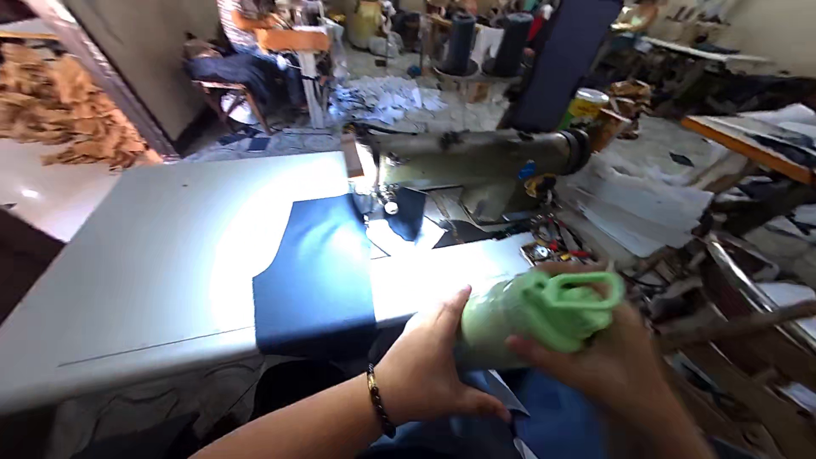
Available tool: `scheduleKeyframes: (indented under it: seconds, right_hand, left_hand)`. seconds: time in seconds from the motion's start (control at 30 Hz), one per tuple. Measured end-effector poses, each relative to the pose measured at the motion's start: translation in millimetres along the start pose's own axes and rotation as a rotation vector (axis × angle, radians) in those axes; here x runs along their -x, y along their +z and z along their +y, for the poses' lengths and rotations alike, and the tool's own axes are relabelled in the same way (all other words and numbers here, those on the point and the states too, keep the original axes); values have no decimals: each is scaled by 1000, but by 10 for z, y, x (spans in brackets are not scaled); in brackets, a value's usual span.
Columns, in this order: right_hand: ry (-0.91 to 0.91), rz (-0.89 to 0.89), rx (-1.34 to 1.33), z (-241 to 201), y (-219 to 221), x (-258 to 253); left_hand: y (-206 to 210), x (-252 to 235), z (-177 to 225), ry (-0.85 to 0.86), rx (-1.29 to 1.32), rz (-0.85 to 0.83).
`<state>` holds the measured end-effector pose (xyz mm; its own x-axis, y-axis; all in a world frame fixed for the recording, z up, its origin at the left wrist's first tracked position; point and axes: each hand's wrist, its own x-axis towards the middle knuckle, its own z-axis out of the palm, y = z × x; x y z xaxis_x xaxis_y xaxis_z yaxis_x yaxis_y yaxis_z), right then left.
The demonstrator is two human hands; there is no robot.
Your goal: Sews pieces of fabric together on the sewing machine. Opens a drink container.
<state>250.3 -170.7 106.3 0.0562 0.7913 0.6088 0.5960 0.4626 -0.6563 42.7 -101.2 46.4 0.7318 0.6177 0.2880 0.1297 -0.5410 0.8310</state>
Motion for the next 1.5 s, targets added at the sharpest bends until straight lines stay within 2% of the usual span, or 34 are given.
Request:
scheduleKeyframes:
  seconds: [0.1,0.23,0.33,0.43,0.53,0.7,0.8,0.87,0.93,1.0,1.07,1.2,1.33,1.5]
  right_hand:
    - [-33,-123,-172,-28,513,-34]
    - [-110,-219,-246,-120,774,-119]
    - [-197,-341,-400,-122,814,-257]
    - [-257,-516,-493,-101,799,-381]
    - [-289,-604,-498,-97,801,-444]
    - [-209,-744,-354,-206,631,-660]
    - [-103,-649,-185,-391,480,-807]
    - [-61,-546,96,-565,503,-796]
    - [-134,-470,404,-674,645,-723]
    - [-276,-392,542,-645,776,-692]
    - [-307,-365,518,-599,840,-683]
    - [-199,-343,274,-507,974,-557]
    - [-317,-258,-15,-340,1077,-499]
    - [-416,-294,-177,-262,1080,-530]
  left_hand:
    - [-101,256,-183,1,149,165]
    - [-229,487,-296,123,54,301]
    - [-323,521,-280,188,-12,345]
    - [-391,546,-301,230,36,276]
    - [-405,545,-358,264,92,223]
    - [-382,553,-352,211,127,313]
    - [-332,558,-386,107,65,402]
    - [-308,553,-376,16,14,440]
    - [-296,550,-365,-52,13,447]
    - [-287,547,-379,-85,19,451]
    - [-265,555,-391,-103,5,453]
    - [-255,592,-400,-124,26,435]
    - [-274,609,-423,-12,71,440]
    - [-291,610,-424,61,88,442]
